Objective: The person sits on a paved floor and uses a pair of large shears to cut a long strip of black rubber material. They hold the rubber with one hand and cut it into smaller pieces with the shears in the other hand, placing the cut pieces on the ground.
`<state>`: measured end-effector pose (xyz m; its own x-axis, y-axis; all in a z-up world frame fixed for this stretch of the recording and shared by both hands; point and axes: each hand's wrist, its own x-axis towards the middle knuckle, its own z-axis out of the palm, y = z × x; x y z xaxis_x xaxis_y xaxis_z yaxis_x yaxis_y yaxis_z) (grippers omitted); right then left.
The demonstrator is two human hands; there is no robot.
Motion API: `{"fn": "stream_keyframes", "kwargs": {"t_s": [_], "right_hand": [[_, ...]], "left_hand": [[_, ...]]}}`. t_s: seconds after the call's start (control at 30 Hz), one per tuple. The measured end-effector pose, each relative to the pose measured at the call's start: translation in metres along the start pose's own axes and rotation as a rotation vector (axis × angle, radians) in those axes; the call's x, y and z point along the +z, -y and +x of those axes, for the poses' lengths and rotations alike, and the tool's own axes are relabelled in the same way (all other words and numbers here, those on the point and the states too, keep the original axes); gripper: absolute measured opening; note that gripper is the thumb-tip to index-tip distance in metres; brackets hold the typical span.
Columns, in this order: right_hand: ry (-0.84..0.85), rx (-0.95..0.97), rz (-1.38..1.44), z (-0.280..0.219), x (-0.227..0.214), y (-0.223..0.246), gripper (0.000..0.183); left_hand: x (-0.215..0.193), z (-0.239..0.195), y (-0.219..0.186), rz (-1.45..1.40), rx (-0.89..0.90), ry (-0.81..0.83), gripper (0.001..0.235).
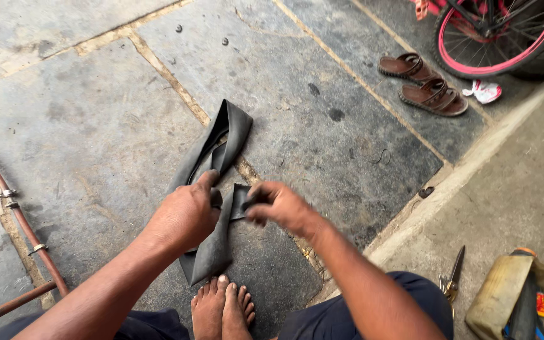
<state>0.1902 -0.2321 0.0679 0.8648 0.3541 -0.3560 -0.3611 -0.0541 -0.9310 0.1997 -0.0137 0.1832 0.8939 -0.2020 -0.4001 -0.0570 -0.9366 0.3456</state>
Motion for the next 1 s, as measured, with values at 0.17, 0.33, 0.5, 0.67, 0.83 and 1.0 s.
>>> {"fn": "stream_keyframes", "kwargs": {"t_s": [0.17,0.33,0.5,0.67,0.83,1.0], "right_hand": [[0.01,-0.081,-0.006,-0.026,0.05,0.024,0.029],[-0.142,-0.339,-0.179,-0.036,0.045,0.019,0.054],[-0.037,-0.103,-0.092,-0.047,0.04,0.021,0.061],[-0.11,0.086,-0.462,-0.041,0.038,0.002,0.044],[0.321,-0.04,-1.094,-0.047,0.04,-0.086,0.03],[0.882,-0.028,-1.516,-0.048,0.043,-0.113,0.032]], "left_hand": [[0.02,0.001,0.006,-0.066,0.14,0.047,0.065],[0.032,0.0,0.01,-0.191,0.324,0.104,0.068],[0.026,-0.006,0.002,-0.18,0.344,0.184,0.1],[0.023,-0.007,0.003,0.026,0.268,0.154,0.091],[0.018,-0.015,0.002,0.153,0.441,0.141,0.063],[0.025,-0.046,-0.021,0.365,0.538,0.399,0.046]]}}
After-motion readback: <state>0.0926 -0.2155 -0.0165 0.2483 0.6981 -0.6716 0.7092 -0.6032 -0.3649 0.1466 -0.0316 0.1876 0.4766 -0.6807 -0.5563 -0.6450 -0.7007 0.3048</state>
